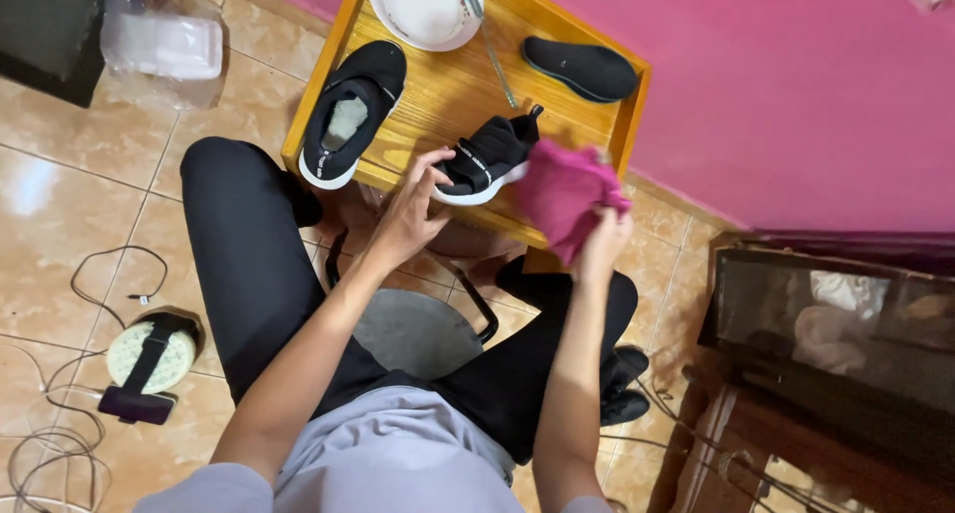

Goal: The person sits cross-legged on a chair and wipes a black sneaker with a pink cloth. They rotate the shoe to clean different sides, including the upper, sole, and heel, while a plate, toothbrush, and insole rest on a wooden tray nearby.

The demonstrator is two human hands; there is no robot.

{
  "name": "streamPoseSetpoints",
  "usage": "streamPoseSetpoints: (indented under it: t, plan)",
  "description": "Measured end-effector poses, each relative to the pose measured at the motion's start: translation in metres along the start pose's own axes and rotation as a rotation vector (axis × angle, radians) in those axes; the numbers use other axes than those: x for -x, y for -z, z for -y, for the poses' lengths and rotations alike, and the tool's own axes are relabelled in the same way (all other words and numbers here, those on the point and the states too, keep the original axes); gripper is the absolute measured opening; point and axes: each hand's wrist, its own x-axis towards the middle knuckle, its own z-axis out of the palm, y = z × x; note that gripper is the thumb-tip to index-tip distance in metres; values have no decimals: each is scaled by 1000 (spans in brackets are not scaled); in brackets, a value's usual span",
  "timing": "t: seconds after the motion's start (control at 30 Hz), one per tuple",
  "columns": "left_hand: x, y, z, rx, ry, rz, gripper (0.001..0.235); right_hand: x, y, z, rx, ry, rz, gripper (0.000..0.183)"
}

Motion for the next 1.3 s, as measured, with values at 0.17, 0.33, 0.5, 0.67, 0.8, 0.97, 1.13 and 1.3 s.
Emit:
streamPoseSetpoints:
  t: [0.17,0.33,0.5,0.67,0.8,0.97,1.13,1.3]
  plan:
    - [4,-3,6,31,9,12,34,13,-32,26,241,300,-4,38]
    - [15,-18,33,36,-26,-14,36,100,-93,72,462,447,455,53]
    - [16,-20,34,-19,47,-48,40,124,-86,50,522,575,418,60]
    - [10,-18,31,-13,-6,-28,38,159,-73,47,527,547,487,60]
    - [14,-34,29,-88,-216,-21,38,124,-55,10,527,515,407,56]
    - [18,-45,53,-159,-226,-92,36,187,-65,62,450,553,409,40]
    - [14,-30,27,-177,-225,-81,35,158,-67,23,416,810,331,28]
    - [15,-13,10,-185,-159,-46,29,187,-72,25,474,849,347,20]
